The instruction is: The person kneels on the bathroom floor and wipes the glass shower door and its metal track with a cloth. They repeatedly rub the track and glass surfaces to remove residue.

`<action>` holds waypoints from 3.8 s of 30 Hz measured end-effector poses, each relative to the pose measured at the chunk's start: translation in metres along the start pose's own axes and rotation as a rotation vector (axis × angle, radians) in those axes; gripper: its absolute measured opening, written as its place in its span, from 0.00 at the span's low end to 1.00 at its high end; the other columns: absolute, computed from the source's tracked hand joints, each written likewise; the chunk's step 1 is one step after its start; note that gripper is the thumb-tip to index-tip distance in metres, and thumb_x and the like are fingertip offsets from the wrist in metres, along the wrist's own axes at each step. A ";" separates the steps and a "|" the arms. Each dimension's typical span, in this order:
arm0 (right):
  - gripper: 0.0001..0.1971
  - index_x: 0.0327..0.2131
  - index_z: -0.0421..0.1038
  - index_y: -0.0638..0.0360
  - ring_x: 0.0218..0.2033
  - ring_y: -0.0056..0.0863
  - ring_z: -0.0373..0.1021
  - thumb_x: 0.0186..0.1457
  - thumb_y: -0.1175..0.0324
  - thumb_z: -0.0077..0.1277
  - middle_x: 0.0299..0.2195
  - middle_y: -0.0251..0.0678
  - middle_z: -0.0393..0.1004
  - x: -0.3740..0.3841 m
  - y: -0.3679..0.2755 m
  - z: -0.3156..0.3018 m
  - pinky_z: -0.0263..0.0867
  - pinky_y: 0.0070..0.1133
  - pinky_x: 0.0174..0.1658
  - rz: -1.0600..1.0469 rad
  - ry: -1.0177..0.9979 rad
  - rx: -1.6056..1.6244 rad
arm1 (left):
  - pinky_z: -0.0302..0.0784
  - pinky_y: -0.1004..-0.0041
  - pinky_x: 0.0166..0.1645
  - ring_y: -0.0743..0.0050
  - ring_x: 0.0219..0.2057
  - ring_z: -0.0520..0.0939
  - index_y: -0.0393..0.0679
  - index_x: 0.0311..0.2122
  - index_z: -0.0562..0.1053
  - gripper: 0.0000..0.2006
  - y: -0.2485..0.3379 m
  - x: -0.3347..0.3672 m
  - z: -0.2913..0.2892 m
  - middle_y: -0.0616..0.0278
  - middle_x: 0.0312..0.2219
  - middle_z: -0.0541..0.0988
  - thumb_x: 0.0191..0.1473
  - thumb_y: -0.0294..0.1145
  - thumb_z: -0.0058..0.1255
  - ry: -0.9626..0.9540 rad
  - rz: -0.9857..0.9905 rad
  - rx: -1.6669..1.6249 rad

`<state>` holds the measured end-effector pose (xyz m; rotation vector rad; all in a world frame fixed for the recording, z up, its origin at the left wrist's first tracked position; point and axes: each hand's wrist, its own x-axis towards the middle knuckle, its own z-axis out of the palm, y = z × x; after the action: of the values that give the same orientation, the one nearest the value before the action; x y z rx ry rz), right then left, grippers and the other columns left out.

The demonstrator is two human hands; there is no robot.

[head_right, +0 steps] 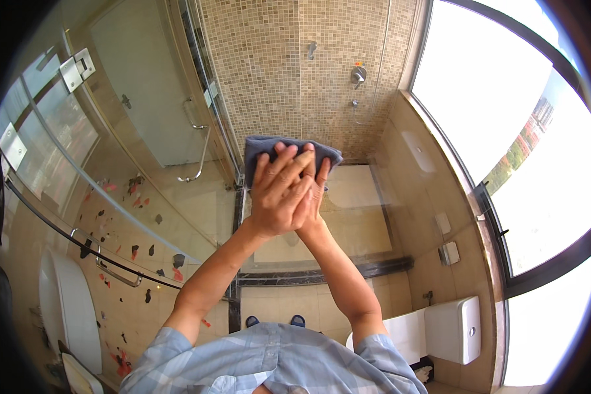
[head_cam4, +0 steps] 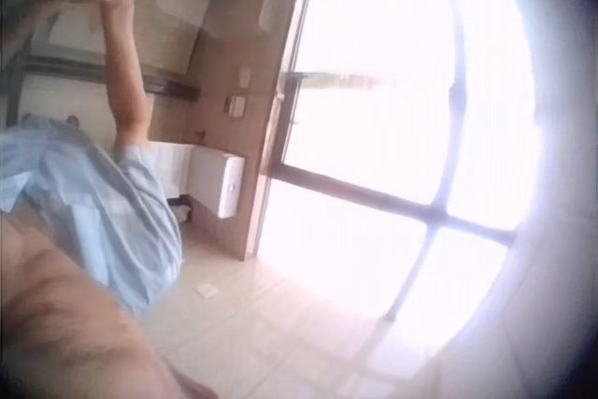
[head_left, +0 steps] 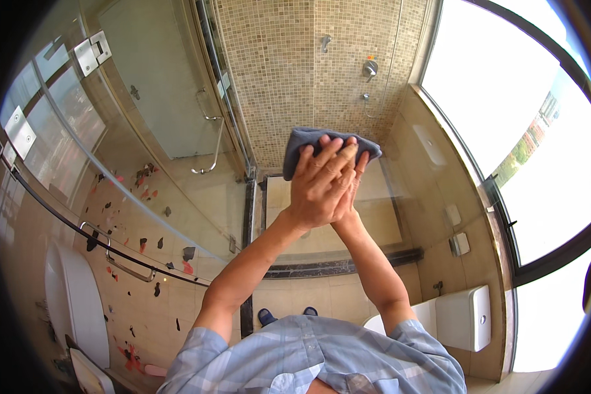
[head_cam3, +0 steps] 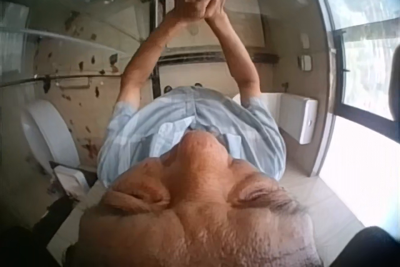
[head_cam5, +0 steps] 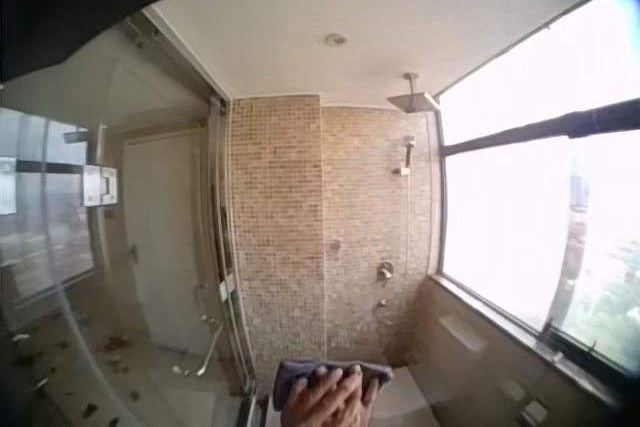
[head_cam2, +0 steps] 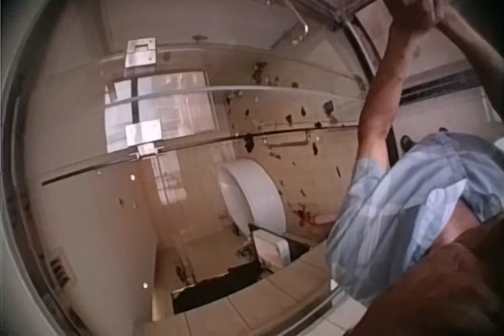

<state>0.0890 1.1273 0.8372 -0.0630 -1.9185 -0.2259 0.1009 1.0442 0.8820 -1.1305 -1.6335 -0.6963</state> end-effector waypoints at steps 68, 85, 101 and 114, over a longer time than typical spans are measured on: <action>0.22 0.49 0.72 0.68 0.35 0.23 0.76 0.64 0.56 0.51 0.37 0.39 0.80 -0.092 -0.214 -0.044 0.73 0.22 0.36 0.927 -1.212 1.937 | 0.29 0.40 0.69 0.33 0.68 0.53 0.55 0.41 0.78 0.12 -0.152 -0.136 -0.142 0.45 0.60 0.69 0.59 0.44 0.47 0.207 -0.254 0.551; 0.18 0.52 0.71 0.65 0.40 0.27 0.77 0.66 0.61 0.48 0.41 0.39 0.80 -0.175 -0.266 -0.050 0.74 0.24 0.39 0.867 -1.756 1.672 | 0.32 0.43 0.69 0.30 0.66 0.56 0.50 0.42 0.78 0.15 -0.190 -0.102 -0.202 0.36 0.61 0.65 0.59 0.45 0.44 0.240 -0.266 0.592; 0.19 0.46 0.72 0.67 0.51 0.49 0.73 0.46 0.83 0.54 0.45 0.50 0.77 -0.004 -0.294 -0.084 0.70 0.33 0.50 0.033 -0.119 1.484 | 0.39 0.36 0.67 0.22 0.64 0.57 0.41 0.42 0.77 0.18 -0.224 -0.123 -0.242 0.29 0.61 0.62 0.59 0.42 0.41 0.270 -0.287 0.643; 0.18 0.45 0.77 0.59 0.67 0.48 0.54 0.48 0.72 0.60 0.58 0.36 0.69 0.071 -0.330 -0.089 0.67 0.34 0.49 -0.469 -0.282 1.378 | 0.52 0.36 0.62 0.26 0.63 0.60 0.44 0.46 0.77 0.16 -0.250 -0.031 -0.294 0.38 0.63 0.62 0.59 0.40 0.43 0.311 -0.109 0.705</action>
<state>0.0961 0.7826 0.8913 1.3171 -1.9584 0.8548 -0.0077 0.6838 0.9728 -0.4050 -1.4933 -0.2919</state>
